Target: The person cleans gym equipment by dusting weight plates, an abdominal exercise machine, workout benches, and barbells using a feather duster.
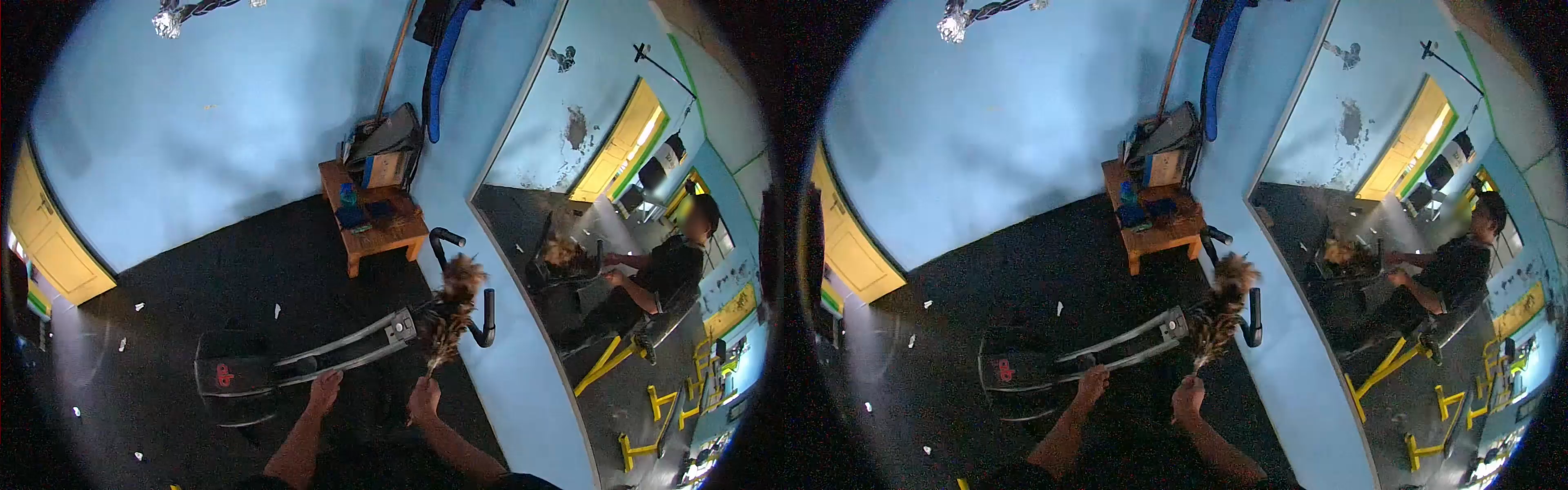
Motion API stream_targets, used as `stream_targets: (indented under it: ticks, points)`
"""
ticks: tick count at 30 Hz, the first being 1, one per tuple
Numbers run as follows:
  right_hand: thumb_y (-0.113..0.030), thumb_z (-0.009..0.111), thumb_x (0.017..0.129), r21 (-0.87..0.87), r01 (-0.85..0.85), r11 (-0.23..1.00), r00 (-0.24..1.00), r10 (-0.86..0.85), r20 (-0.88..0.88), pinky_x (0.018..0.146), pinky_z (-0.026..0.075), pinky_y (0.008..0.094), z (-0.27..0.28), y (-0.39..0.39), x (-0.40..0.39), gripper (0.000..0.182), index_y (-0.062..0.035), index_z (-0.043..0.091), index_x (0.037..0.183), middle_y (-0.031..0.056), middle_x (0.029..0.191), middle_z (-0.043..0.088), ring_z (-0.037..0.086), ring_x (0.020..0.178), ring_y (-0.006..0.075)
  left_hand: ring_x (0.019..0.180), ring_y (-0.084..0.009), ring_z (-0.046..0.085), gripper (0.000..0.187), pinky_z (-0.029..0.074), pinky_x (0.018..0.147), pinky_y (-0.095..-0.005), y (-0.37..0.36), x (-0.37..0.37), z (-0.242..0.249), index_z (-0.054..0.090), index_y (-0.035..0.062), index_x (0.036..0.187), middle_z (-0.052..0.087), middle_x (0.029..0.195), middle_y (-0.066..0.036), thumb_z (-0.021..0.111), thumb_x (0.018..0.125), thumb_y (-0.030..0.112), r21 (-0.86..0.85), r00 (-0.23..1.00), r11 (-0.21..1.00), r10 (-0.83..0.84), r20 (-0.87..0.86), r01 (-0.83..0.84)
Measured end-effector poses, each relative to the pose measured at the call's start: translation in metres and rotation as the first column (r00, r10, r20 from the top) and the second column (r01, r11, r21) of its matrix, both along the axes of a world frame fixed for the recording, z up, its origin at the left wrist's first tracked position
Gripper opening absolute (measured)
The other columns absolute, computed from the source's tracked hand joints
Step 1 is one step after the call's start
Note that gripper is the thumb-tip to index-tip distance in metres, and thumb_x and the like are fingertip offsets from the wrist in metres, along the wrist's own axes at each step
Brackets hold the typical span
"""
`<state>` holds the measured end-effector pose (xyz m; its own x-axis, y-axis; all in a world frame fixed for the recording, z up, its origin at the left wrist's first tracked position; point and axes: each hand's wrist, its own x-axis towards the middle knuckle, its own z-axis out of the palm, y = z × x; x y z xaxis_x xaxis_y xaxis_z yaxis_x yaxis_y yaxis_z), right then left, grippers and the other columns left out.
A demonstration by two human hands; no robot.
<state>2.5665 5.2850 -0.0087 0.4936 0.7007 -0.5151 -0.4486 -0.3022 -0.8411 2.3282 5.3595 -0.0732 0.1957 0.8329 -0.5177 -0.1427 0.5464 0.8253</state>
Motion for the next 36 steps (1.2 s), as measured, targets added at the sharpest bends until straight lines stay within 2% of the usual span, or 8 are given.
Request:
stream_targets:
  ticks: [5,7,9,13,25,28,34,36]
  points:
    - [-0.026,0.046,0.093,0.224,0.042,0.974,0.756,0.116,-0.645,0.04,0.034,0.0315,-0.113,0.052,0.04,0.023,-0.0082,0.045,0.078,0.002,0.056,0.038,0.038,0.044,0.012,0.095,-0.019,0.056,0.053,0.045,0.08,-0.032,0.022,0.011,-0.014,0.043,0.0034,0.127,0.056,0.11,-0.009,0.059,0.087,0.032,0.072,0.989,0.995,-0.063,-0.137,0.074]
    - [-0.027,0.042,0.095,0.069,-0.102,0.992,0.899,0.062,0.434,0.042,0.036,0.0319,-0.096,0.084,0.022,0.025,-0.0084,0.044,0.078,0.002,0.059,0.039,0.038,0.045,0.0115,0.088,-0.0147,0.058,0.047,0.045,0.076,-0.0281,0.02,0.031,0.017,0.045,0.0078,0.126,0.059,0.101,-0.004,0.059,0.087,0.031,0.149,0.999,0.989,0.024,-0.048,-0.016]
    - [-0.027,0.041,0.095,0.046,-0.146,0.988,0.989,0.146,0.006,0.045,0.037,0.0315,0.002,0.085,0.01,0.024,-0.0083,0.044,0.081,0.0015,0.061,0.039,0.039,0.048,0.0111,0.097,-0.0154,0.057,0.048,0.044,0.081,-0.0272,0.033,0.056,0.082,0.043,0.007,0.128,0.059,0.109,-0.004,0.058,0.088,0.028,-0.122,0.986,0.992,0.003,-0.169,-0.024]
    - [-0.027,0.041,0.096,0.292,-0.228,0.929,0.902,0.089,0.422,0.048,0.041,0.0317,-0.143,0.1,-0.004,0.025,-0.0069,0.04,0.082,0.0006,0.061,0.037,0.04,0.049,0.0116,0.09,-0.0173,0.054,0.055,0.043,0.079,-0.0319,0.039,0.068,0.059,0.042,0.0031,0.13,0.056,0.103,-0.007,0.058,0.087,0.034,-0.001,0.995,0.996,0.087,-0.056,-0.088]
    - [-0.016,0.037,0.095,0.508,0.235,0.829,0.842,0.088,-0.532,0.038,0.041,0.0312,-0.009,0.082,0.019,0.015,-0.0045,0.045,0.09,0.0039,0.06,0.042,0.039,0.039,0.0129,0.081,-0.0143,0.054,0.053,0.044,0.073,-0.0299,0.029,0.068,0.075,0.044,0.0018,0.128,0.057,0.093,-0.006,0.057,0.088,0.033,0.026,0.975,0.991,0.133,-0.177,-0.13]
    - [-0.019,0.038,0.095,0.204,-0.362,0.91,0.749,0.154,0.644,0.039,0.039,0.0317,-0.041,0.099,0.03,0.018,-0.0043,0.046,0.089,0.0047,0.061,0.042,0.038,0.041,0.0124,0.075,-0.0129,0.05,0.052,0.043,0.068,-0.0291,0.027,0.062,0.046,0.044,0.0024,0.129,0.055,0.085,-0.001,0.058,0.088,0.03,0.081,0.973,0.972,0.226,-0.043,-0.222]
    - [-0.02,0.045,0.093,0.02,-0.049,0.999,0.845,0.052,-0.532,0.039,0.031,0.0308,-0.04,0.126,0.053,0.016,-0.0047,0.044,0.088,0.0036,0.063,0.039,0.034,0.044,0.0125,0.084,-0.014,0.053,0.053,0.043,0.077,-0.0268,0.016,0.052,0.063,0.045,-0.0003,0.127,0.058,0.097,-0.004,0.059,0.087,0.032,0.033,0.963,0.969,0.249,-0.104,-0.247]
    - [-0.02,0.045,0.092,0.029,-0.062,0.998,0.929,0.069,-0.365,0.039,0.029,0.0328,0.015,0.13,0.048,0.016,-0.0043,0.043,0.086,0.0037,0.061,0.037,0.033,0.044,0.0143,0.085,-0.0135,0.054,0.049,0.043,0.077,-0.0262,0.012,0.05,0.058,0.047,0.0005,0.125,0.059,0.099,-0.004,0.057,0.088,0.031,0.031,0.942,0.968,0.248,-0.228,-0.248]
